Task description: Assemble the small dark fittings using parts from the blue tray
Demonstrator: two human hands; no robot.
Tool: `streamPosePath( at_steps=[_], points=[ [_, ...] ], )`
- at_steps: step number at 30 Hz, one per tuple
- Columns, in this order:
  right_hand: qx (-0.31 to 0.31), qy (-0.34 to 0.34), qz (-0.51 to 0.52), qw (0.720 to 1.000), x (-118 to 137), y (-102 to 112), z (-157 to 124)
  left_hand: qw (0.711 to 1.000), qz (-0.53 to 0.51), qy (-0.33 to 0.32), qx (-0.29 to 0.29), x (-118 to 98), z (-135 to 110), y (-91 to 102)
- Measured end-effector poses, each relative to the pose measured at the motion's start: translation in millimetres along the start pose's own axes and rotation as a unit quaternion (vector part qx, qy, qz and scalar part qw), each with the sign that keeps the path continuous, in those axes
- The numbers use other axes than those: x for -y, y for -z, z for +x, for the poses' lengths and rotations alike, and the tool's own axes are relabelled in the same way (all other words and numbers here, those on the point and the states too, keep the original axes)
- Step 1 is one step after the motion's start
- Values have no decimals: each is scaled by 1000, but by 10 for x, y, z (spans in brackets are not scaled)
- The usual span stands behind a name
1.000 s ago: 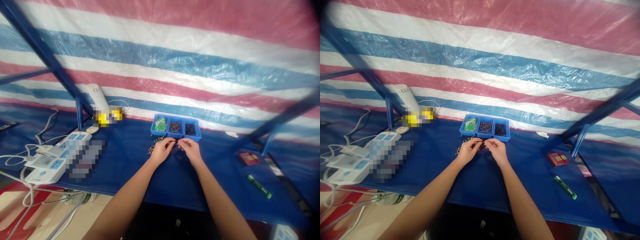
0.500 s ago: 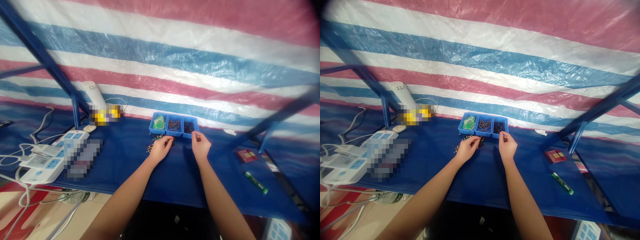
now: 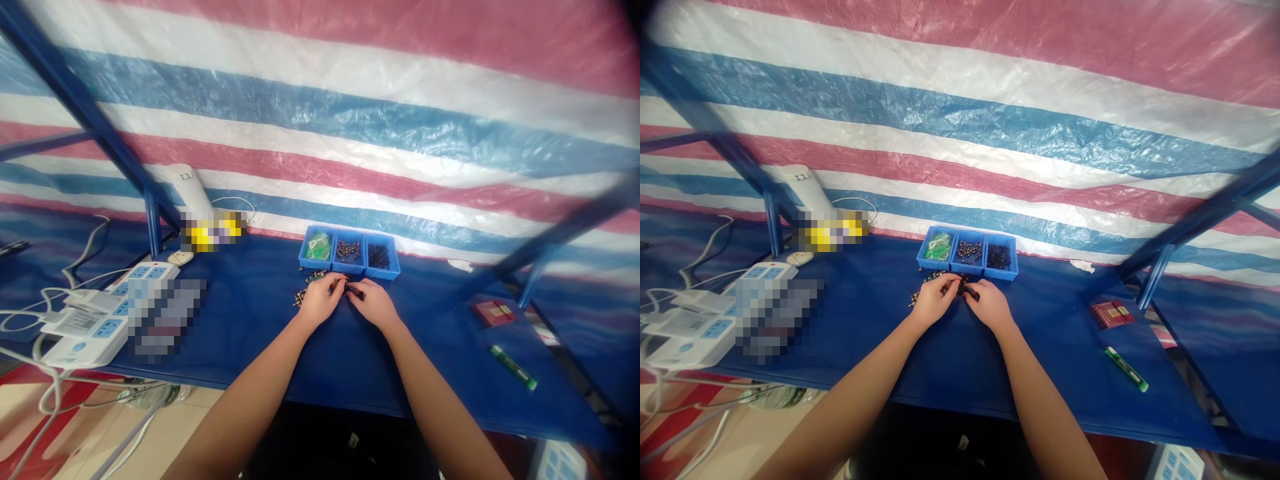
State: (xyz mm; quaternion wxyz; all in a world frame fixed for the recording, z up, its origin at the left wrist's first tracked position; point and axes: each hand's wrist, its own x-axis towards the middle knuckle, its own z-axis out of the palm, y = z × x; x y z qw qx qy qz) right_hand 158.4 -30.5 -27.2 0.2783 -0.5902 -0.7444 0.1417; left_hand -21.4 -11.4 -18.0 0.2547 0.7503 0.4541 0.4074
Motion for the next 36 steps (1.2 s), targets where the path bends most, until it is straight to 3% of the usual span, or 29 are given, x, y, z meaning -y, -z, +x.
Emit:
streamPosePath(
  at_steps=[9,16,24,28,32,36],
  points=[
    [-10,-11,-33,999,24,-38,2,1000,6,-6,17,-18,6,3],
    [-3,-41,8,999,-8,-77,22,1000,14,-7,23,-21,9,3],
    [-9,-19,17,1000,24,-77,-13,999,20,-10,30,-24,10,8],
    [-39,-39,117,992,33,-72,-8,999,23,-9,29,-27,11,19],
    [-84,-78,242,964,62,-65,11,999,15,-10,27,-40,8,26],
    [-69,-101,339,933,99,-95,21,999,-3,-9,45,-48,-6,15]
  ],
)
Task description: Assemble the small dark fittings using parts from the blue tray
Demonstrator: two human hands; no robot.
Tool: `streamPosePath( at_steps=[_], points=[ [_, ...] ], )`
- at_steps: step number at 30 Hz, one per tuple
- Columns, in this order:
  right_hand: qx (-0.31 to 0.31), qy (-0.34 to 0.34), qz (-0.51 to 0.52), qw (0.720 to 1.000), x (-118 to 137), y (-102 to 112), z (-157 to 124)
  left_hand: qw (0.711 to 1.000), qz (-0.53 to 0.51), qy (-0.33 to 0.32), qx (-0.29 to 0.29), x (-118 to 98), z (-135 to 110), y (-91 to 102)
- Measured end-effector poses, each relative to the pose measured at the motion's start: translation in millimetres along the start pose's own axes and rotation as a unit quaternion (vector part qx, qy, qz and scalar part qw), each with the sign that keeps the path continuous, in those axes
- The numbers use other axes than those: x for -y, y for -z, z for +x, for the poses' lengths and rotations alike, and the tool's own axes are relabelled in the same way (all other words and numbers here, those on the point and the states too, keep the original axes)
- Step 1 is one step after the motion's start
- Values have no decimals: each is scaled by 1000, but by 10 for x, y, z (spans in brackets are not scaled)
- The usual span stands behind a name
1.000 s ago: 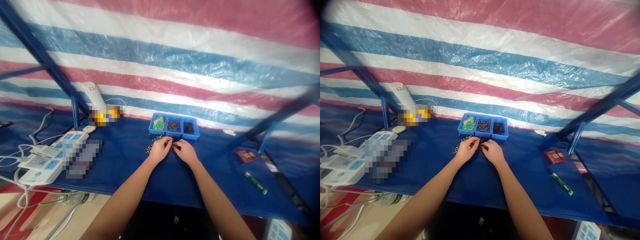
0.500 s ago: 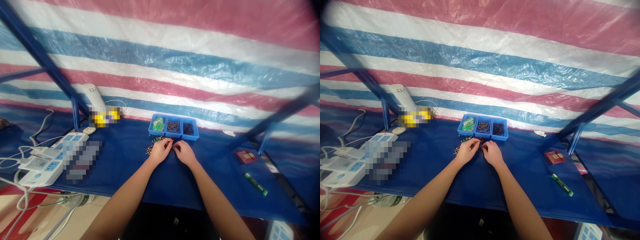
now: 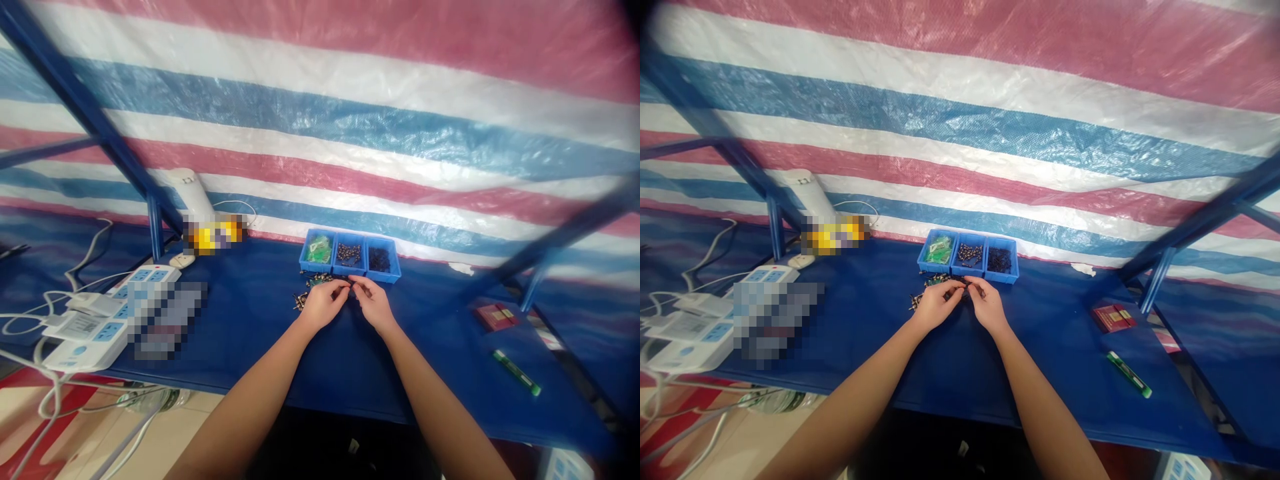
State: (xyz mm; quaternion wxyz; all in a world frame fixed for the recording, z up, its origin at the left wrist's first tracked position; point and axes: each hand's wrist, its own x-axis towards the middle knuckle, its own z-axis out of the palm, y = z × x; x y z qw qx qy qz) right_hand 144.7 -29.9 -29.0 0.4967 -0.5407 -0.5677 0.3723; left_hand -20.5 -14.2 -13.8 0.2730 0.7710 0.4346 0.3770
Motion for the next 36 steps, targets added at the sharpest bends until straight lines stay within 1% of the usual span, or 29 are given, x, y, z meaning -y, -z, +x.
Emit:
streamPosePath(
  at_steps=[4,7,12,16,20,24,28,31,36],
  points=[
    [-1,-34,72,997,9,-40,-15,1000,-16,7,12,-6,-9,-5],
    [-15,-59,103,993,31,-46,-20,1000,-24,4,17,-11,-11,2],
    [-22,-80,141,987,54,-41,-15,1000,-7,-1,1,-5,-4,4],
    [-15,-57,108,992,58,-30,-21,1000,8,1,-17,-12,6,21],
    [-20,-15,57,998,70,-18,-32,1000,13,1,-16,-27,9,33],
    [-28,-23,58,998,93,-15,-35,1000,5,13,-26,-7,4,13],
    [-22,-29,69,997,94,-11,-28,999,6,15,-32,20,5,-2],
    [-22,-18,58,998,76,-16,-30,1000,5,17,-24,18,8,4],
    [-33,7,11,999,57,-39,-48,999,-1,27,-24,0,5,15]
  ],
)
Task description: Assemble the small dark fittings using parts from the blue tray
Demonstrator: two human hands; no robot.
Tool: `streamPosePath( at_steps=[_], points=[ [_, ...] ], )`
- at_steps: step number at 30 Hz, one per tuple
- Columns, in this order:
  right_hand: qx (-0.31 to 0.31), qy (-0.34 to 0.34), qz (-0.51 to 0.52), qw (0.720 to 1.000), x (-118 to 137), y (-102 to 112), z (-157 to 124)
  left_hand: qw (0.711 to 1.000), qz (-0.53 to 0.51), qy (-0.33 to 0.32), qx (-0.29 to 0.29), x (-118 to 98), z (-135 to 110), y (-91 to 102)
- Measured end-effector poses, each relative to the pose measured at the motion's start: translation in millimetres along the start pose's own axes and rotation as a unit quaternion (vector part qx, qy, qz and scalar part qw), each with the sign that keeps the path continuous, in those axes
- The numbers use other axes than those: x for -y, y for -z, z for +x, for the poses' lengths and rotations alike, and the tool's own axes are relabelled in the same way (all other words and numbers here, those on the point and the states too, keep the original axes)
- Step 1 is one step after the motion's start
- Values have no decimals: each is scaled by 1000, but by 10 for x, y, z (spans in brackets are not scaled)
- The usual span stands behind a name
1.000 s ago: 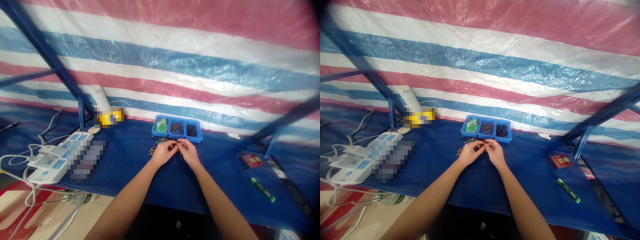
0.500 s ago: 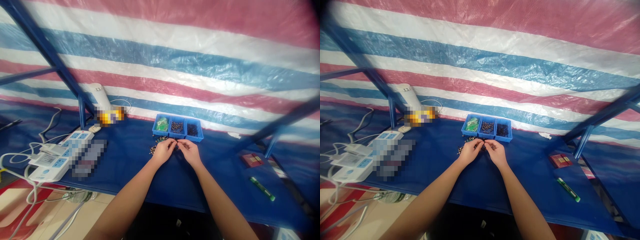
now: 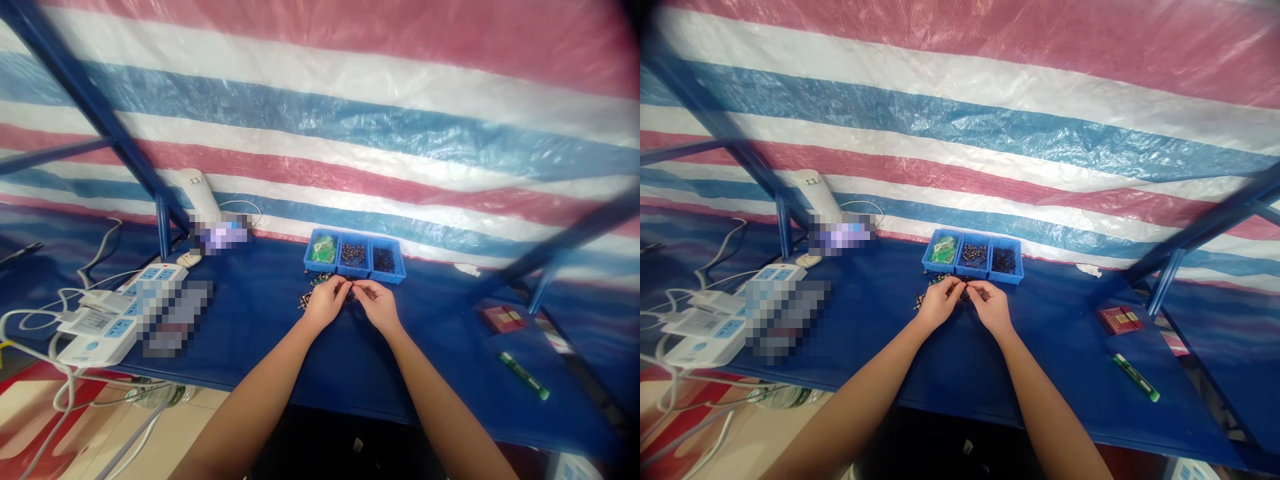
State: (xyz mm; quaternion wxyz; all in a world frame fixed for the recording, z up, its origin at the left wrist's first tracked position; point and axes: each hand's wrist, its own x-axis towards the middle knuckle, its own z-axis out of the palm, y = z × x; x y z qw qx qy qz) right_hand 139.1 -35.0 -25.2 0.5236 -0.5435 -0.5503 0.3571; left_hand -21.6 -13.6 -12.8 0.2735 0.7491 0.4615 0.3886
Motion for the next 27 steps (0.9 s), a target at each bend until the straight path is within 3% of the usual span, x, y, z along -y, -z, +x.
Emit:
streamPosePath(
  at_steps=[17,27],
  points=[
    [-24,12,-21,999,72,5,-20,1000,-26,3,-7,8,0,-17],
    [-5,21,-22,1000,50,-20,-29,1000,-18,-1,-1,18,7,-16]
  ],
)
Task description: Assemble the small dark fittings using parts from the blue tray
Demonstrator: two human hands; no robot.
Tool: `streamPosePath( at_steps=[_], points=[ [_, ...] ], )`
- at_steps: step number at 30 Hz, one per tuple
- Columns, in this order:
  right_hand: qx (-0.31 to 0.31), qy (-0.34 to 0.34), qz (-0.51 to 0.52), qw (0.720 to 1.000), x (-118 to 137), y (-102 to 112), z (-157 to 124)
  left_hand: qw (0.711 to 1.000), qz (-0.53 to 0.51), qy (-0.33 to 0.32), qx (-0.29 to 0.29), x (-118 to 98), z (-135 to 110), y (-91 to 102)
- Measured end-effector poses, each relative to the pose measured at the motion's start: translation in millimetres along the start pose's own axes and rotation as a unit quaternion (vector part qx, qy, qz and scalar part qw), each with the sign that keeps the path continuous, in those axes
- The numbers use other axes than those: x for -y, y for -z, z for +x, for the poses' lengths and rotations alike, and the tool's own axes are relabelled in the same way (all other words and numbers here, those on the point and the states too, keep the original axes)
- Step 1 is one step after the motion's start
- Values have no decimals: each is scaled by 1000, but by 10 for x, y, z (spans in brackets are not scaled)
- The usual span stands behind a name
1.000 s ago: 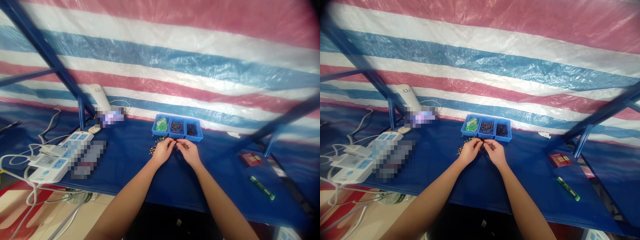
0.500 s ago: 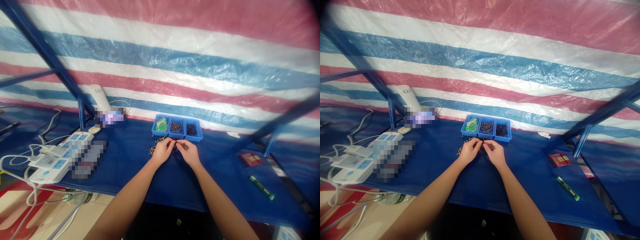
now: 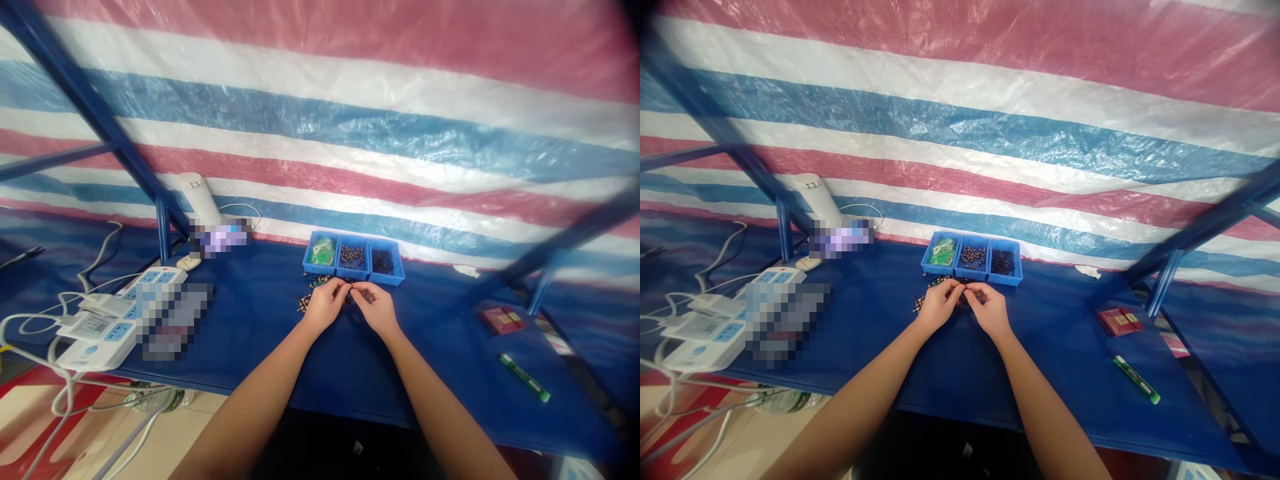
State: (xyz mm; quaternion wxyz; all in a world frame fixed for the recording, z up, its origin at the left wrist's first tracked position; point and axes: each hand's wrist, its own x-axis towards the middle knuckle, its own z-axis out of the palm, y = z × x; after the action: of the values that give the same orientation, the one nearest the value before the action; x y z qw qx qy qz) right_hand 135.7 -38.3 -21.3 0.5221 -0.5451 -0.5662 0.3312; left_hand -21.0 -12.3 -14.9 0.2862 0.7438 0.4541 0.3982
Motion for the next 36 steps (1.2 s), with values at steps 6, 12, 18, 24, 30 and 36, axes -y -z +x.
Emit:
streamPosePath(
  at_steps=[6,12,18,24,30,36],
  points=[
    [-4,9,-8,1000,63,18,9,1000,11,-5,2,-18,-17,13],
    [-9,14,-9,1000,57,17,13,1000,-1,-12,-13,-30,-28,11],
    [-13,21,-17,1000,66,16,-1,1000,-7,-3,-28,3,-8,-13],
    [-8,18,-14,1000,79,23,0,1000,-10,3,-16,-6,-4,-2],
    [-9,-32,33,999,11,42,35,1000,-17,-26,3,0,-17,-14],
    [26,-56,72,995,16,19,33,994,34,-103,24,35,-8,-19]
  ],
)
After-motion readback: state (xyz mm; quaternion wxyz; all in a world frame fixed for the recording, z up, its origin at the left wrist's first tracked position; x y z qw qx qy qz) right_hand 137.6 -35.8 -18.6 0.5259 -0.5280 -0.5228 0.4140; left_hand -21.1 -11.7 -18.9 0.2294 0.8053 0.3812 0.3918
